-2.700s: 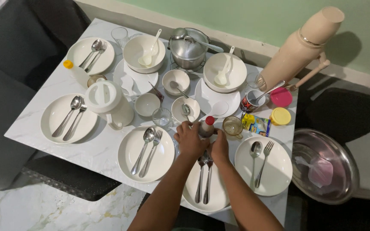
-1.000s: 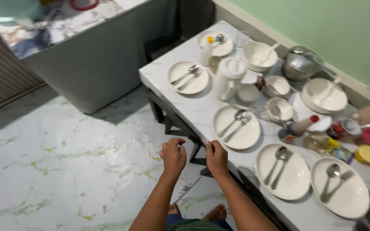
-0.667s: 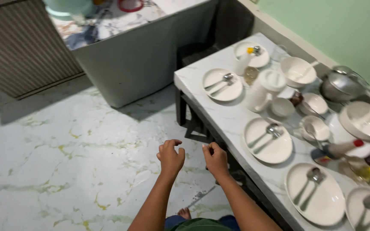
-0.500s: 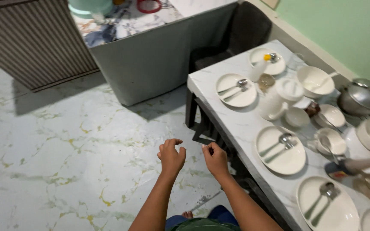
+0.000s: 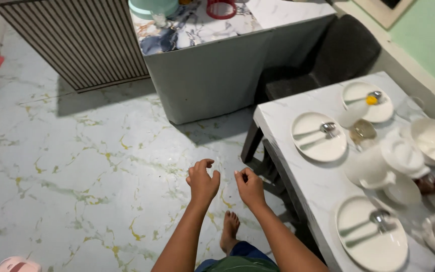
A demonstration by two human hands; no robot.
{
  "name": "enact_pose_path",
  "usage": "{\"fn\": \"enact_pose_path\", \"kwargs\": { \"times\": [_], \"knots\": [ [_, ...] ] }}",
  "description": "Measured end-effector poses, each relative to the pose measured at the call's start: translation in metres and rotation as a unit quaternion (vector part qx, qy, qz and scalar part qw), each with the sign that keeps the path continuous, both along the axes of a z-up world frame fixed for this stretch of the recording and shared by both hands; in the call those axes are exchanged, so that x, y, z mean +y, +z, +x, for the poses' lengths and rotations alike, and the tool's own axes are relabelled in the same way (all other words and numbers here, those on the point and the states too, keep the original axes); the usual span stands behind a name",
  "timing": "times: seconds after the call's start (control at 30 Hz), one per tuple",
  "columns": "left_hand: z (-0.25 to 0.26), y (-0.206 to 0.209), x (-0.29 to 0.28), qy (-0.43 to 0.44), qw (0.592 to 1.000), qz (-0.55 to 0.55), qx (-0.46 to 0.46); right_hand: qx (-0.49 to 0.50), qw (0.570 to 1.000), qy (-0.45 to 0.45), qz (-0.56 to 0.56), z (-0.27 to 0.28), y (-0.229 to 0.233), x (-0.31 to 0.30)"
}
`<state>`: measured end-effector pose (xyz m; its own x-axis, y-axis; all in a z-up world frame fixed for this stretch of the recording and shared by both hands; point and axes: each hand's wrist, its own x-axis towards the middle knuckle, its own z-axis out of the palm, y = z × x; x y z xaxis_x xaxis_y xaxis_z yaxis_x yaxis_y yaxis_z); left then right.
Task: Organizing condiment bottles on a shelf and tidying plates and glassware on a dining table.
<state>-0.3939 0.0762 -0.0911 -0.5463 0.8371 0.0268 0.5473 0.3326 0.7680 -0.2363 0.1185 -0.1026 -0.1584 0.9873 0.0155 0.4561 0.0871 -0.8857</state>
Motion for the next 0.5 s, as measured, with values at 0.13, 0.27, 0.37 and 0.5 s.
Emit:
{"fn": "enact_pose_path", "kwargs": {
  "times": [0.13,0.27,0.37,0.5],
  "knots": [
    [-0.019,-0.001,0.043,0.016,1.000,-0.011,-0.001,-0.006,1.000,0.019,-0.016,-0.019,-0.008,0.052],
    [-0.038,-0.001,0.083,0.015,1.000,-0.021,-0.001,-0.031,0.994,0.078,-0.066,-0.034,-0.011,0.102],
    [-0.052,-0.003,0.110,0.017,1.000,-0.020,-0.012,-0.029,0.991,0.101,-0.083,-0.045,-0.016,0.137],
    [-0.067,-0.001,0.131,0.035,0.999,-0.032,-0.023,-0.030,0.985,0.141,-0.095,-0.053,-0.029,0.170]
  ]
}}
